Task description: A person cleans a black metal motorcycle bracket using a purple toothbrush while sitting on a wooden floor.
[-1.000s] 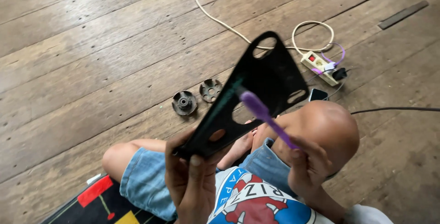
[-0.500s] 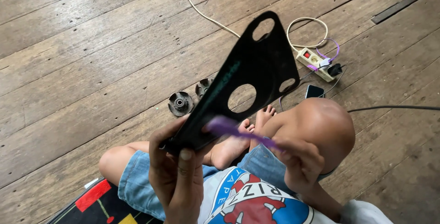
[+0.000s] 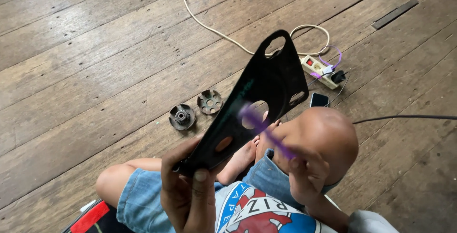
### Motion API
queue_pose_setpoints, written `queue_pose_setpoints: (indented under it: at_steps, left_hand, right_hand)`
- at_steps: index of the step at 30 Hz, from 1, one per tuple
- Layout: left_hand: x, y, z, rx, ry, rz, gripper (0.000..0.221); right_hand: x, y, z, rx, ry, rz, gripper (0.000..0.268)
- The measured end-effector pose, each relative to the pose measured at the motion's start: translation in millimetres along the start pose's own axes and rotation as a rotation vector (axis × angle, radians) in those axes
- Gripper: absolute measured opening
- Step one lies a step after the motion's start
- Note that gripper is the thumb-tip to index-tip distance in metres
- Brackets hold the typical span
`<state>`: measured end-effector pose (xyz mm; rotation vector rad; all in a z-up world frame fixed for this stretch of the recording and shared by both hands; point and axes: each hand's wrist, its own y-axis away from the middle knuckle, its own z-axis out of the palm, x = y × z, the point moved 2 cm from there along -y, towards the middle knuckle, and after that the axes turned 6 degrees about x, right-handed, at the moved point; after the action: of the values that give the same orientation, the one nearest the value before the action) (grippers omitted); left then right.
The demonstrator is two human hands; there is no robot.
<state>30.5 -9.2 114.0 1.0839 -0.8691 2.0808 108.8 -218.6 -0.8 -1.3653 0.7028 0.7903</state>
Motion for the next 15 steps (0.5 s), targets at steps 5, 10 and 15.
queue_pose_setpoints:
  at_steps: [5,10,15]
  left_hand:
    - [-8.6,0.3,-1.1,-0.009,-0.013,0.018,0.034]
    - [-12.3,-1.6,-8.1,-0.13,-0.085,0.034,0.036]
    - [-53.1,-0.1,-36.1,-0.11,-0.145,0.185,0.047]
  right_hand:
    - [-31.2,-28.8,29.4,-0.305,-0.276,-0.085,0.017]
    - [-14.2,-16.0,19.6,-0.093,-0.308,-0.034,0.026]
    - [-35.7,-36.1,43.0,-0.256,-0.463,-0.164,0.016]
